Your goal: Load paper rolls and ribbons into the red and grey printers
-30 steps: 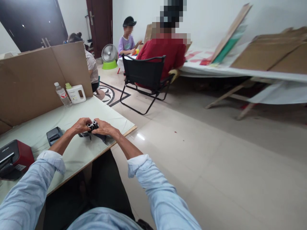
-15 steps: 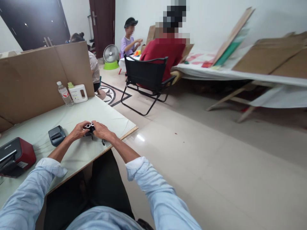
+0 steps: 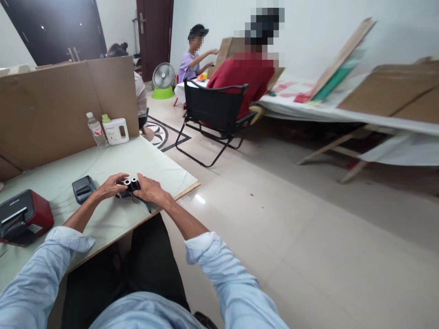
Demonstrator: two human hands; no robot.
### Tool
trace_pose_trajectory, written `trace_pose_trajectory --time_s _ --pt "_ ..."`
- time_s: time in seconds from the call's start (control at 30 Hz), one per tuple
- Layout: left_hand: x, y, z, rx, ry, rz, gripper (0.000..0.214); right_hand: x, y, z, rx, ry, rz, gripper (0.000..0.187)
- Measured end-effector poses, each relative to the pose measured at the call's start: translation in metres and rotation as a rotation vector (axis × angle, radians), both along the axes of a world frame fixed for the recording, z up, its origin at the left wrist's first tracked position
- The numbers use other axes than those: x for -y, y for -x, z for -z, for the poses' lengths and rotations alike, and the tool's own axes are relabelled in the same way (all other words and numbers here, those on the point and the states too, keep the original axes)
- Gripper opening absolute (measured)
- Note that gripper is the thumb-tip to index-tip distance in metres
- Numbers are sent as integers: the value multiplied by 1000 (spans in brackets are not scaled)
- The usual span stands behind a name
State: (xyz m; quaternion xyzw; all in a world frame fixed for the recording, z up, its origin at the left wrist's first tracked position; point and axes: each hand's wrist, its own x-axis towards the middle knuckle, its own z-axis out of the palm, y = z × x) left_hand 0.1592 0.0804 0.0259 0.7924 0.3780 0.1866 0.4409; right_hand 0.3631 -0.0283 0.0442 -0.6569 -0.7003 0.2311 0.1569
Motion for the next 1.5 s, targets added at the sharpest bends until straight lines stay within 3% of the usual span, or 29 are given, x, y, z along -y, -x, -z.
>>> trace_pose_trajectory --time_s 0.1,0.2,0.27,0.43,0.57,0.8,0.93,1.03,1.13,1.23,1.33,1.4,1.5 --pt "-2 9 2 76 107 -16 75 6 -4 -6 48 33 -12 49" --pt "0 21 3 48 101 33 91 11 -5 -6 64 43 -13 49" --pt "5 24 5 -13 17 53 94 13 -5 -4 62 43 -11 49" --pt "21 13 15 -111 -270 4 72 18 -4 8 45 11 -37 49" --pt "27 9 15 -109 -314 12 72 20 -6 16 19 -3 -20 56" --pt "31 38 -15 -107 -263 -38 83 23 -7 15 -28 -25 24 58" --pt "46 67 -35 -84 -290 -100 82 30 1 9 -32 -139 53 58" --pt "59 95 -49 -60 -371 -235 78 39 20 3 -76 -321 56 51" --pt "69 126 -54 -31 -451 -445 72 44 53 2 -195 -471 -65 45" --pt "69 150 -42 7 -452 -645 69 39 93 11 -295 -467 -211 54" --pt "62 164 -13 79 -314 -776 78 19 127 24 -353 -348 -279 76" --pt "57 168 9 96 -171 -802 87 0 142 31 -379 -250 -264 86" --pt "53 166 35 90 -73 -761 94 -25 157 36 -381 -134 -236 83"
